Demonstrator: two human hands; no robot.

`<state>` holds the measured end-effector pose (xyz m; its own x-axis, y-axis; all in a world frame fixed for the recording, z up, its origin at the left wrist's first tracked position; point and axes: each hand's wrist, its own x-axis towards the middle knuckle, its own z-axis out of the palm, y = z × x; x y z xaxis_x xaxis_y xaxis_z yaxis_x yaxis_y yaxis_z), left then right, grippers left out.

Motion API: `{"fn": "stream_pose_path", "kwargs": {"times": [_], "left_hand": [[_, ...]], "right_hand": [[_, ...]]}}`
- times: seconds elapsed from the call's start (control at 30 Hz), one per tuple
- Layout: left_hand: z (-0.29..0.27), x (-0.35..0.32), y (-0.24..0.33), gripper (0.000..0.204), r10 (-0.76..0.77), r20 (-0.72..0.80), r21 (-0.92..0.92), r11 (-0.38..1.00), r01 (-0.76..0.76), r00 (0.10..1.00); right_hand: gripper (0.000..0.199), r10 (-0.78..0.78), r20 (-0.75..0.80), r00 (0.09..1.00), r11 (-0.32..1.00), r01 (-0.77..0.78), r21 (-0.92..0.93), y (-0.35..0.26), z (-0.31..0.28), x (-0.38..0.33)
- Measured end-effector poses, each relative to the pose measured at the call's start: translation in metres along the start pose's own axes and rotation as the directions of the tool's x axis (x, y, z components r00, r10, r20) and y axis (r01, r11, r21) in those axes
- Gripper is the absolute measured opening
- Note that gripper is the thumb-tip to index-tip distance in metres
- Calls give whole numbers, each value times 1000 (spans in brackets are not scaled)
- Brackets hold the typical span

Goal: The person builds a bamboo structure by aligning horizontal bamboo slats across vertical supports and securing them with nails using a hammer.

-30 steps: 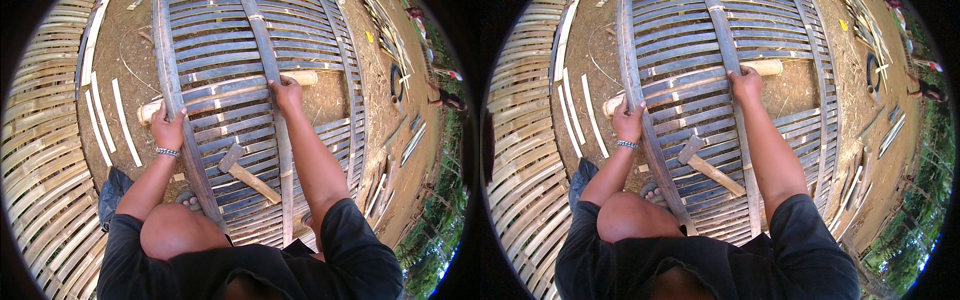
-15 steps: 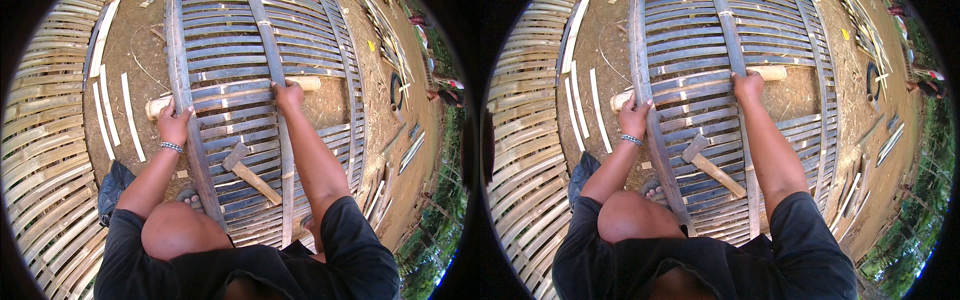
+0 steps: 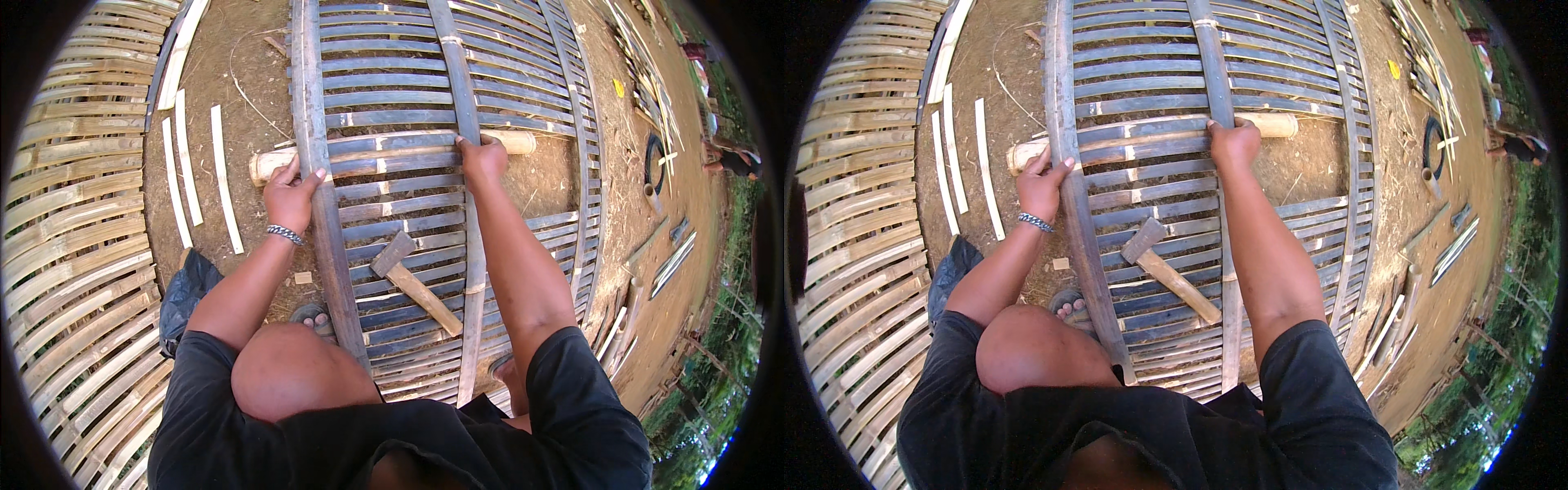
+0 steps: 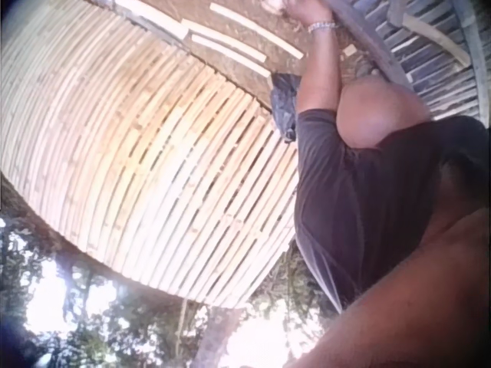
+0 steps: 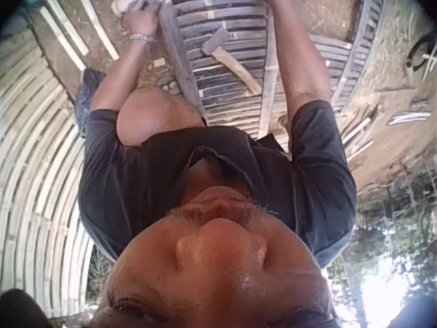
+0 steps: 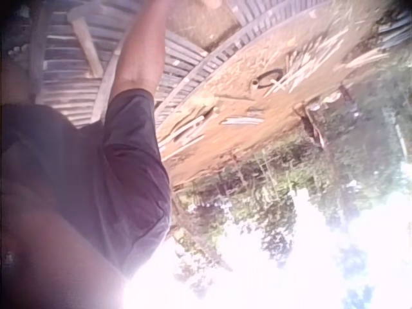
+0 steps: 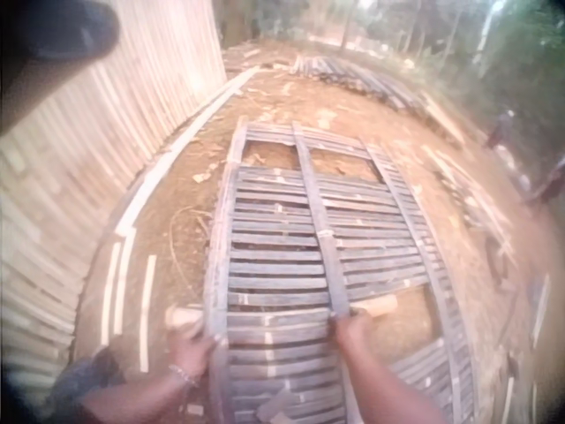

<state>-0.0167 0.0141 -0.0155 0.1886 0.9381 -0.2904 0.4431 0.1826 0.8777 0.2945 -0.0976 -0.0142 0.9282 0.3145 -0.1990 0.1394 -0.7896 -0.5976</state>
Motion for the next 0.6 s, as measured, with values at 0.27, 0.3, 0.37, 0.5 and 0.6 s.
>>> {"fn": "stream_pose_path", "kwargs": {"times": [0.27, 0.3, 0.37, 0.5, 0.6], "left_hand": [[-9, 10, -10, 53, 27, 110, -7, 1000, -26, 994], [-9, 8, -9, 53, 27, 112, 15, 999, -29, 993], [-9, 4, -7, 53, 36, 66, 68, 997, -40, 997], [-8, 3, 1, 52, 69, 20, 120, 990, -71, 997], [-8, 6, -6, 51, 28, 41, 43, 999, -30, 999]], "right_hand": [[50, -8, -23, 1000, 1000, 8, 2, 3, 2, 2], [50, -15, -33, 999, 1000, 14, -3, 2, 1, 0], [51, -24, -15, 1000, 999, 23, -28, 0, -2, -2], [53, -30, -1, 1000, 999, 30, -28, -1, -6, -4], [57, 12, 21, 1000, 997, -10, -77, -4, -1, -4]]}}
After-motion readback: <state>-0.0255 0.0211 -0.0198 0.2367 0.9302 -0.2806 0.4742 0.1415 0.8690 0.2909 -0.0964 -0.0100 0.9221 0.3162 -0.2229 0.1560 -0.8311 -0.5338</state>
